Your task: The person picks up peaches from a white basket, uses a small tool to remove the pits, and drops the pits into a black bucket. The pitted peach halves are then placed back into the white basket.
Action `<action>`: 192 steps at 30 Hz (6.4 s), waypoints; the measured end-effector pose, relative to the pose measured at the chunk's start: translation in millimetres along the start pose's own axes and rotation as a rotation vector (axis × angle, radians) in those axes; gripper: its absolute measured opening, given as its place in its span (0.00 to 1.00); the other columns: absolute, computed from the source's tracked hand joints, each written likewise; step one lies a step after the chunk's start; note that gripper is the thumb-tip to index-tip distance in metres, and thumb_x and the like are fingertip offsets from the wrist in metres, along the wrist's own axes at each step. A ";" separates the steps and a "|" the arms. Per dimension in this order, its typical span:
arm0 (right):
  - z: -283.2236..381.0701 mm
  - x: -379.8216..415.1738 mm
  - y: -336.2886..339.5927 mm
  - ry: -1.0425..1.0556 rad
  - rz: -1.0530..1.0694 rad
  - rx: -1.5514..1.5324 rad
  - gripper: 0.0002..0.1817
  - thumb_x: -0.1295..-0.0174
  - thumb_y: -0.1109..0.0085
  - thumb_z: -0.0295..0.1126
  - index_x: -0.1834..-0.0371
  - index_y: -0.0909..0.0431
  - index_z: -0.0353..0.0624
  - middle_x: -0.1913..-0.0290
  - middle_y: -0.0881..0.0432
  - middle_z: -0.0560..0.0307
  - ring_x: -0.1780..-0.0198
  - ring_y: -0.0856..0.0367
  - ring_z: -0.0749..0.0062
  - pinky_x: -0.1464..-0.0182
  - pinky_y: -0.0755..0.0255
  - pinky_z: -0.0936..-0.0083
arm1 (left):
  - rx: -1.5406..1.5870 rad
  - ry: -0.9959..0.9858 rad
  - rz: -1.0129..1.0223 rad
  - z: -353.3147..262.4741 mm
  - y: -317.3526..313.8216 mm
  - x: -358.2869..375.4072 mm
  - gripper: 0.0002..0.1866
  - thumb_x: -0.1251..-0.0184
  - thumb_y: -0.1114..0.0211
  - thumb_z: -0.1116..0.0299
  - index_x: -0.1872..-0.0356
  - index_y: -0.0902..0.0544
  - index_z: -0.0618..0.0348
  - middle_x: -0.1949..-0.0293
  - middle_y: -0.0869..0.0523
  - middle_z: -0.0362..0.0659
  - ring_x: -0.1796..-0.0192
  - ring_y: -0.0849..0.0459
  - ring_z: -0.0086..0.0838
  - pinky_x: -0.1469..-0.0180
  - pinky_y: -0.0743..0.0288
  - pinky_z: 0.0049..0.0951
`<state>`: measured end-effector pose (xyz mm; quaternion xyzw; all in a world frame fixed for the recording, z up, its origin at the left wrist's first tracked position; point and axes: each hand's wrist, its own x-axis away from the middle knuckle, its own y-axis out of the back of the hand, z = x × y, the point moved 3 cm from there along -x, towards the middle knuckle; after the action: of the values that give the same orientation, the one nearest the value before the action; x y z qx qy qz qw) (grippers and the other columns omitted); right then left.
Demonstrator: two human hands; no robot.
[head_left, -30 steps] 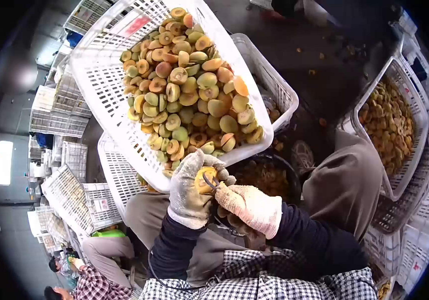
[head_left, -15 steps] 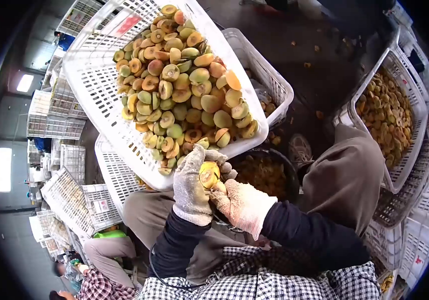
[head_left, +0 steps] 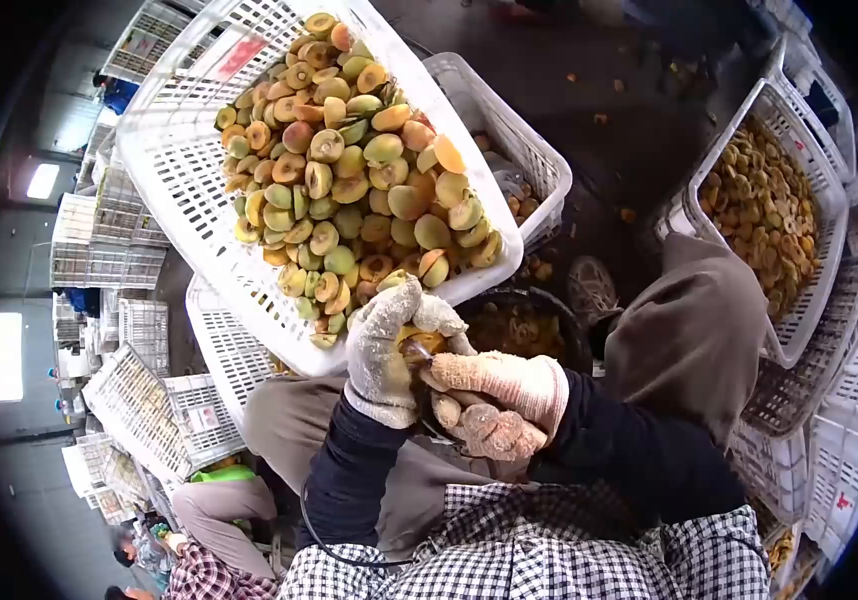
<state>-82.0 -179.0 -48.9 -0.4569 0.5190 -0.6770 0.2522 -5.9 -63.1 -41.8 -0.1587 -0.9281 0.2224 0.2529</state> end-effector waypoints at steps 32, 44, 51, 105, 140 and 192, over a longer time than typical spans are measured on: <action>17.2 39.4 93.5 -0.192 -0.986 1.736 0.20 0.33 0.56 0.45 0.51 0.23 0.42 0.56 0.17 0.46 0.51 0.20 0.53 0.50 0.26 0.62 | -1.558 -0.141 -0.386 -10.7 78.0 -36.0 0.22 0.37 0.37 0.63 0.45 0.26 0.60 0.53 0.17 0.51 0.51 0.18 0.37 0.49 0.26 0.33; 13.8 4.5 -12.3 0.524 -0.650 1.401 0.19 0.34 0.53 0.50 0.59 0.27 0.43 0.67 0.19 0.44 0.62 0.20 0.47 0.60 0.27 0.59 | 0.008 -0.103 0.144 -26.0 -1.0 24.7 0.34 0.57 0.31 0.79 0.42 0.29 0.66 0.47 0.22 0.51 0.45 0.22 0.39 0.40 0.28 0.37; 13.1 3.4 -21.7 0.449 -0.644 1.391 0.20 0.33 0.56 0.49 0.57 0.29 0.42 0.68 0.19 0.44 0.63 0.20 0.48 0.60 0.27 0.59 | 0.262 -0.161 0.195 -13.5 8.4 15.3 0.25 0.42 0.37 0.69 0.42 0.28 0.61 0.46 0.23 0.56 0.44 0.23 0.47 0.39 0.29 0.47; -3.5 1.8 -0.9 -0.043 -0.069 0.198 0.23 0.35 0.49 0.51 0.74 0.27 0.41 0.88 0.32 0.63 0.96 0.42 0.81 0.94 0.45 0.85 | -0.009 -0.032 -0.139 10.4 -17.3 14.5 0.21 0.30 0.45 0.53 0.76 0.27 0.60 0.77 0.22 0.46 0.74 0.21 0.34 0.65 0.19 0.37; 19.9 33.8 62.1 -0.029 -0.838 1.833 0.13 0.37 0.50 0.37 0.58 0.22 0.41 0.63 0.16 0.47 0.60 0.16 0.54 0.57 0.24 0.61 | -1.718 -0.319 -0.675 -20.9 18.7 -134.0 0.25 0.38 0.38 0.57 0.46 0.31 0.61 0.47 0.25 0.58 0.47 0.23 0.50 0.45 0.29 0.42; 24.8 -0.9 -26.7 0.431 -0.758 1.470 0.24 0.33 0.58 0.53 0.54 0.28 0.40 0.64 0.18 0.43 0.60 0.20 0.46 0.57 0.27 0.57 | -0.017 -0.132 -0.150 -9.6 7.4 3.5 0.31 0.29 0.57 0.42 0.63 0.24 0.65 0.70 0.18 0.50 0.67 0.18 0.34 0.62 0.21 0.30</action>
<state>-56.2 -181.0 -23.3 -0.1813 -0.2033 -0.9525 0.1365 -2.3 -52.3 -36.7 -0.0758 -0.9538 0.2051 0.2059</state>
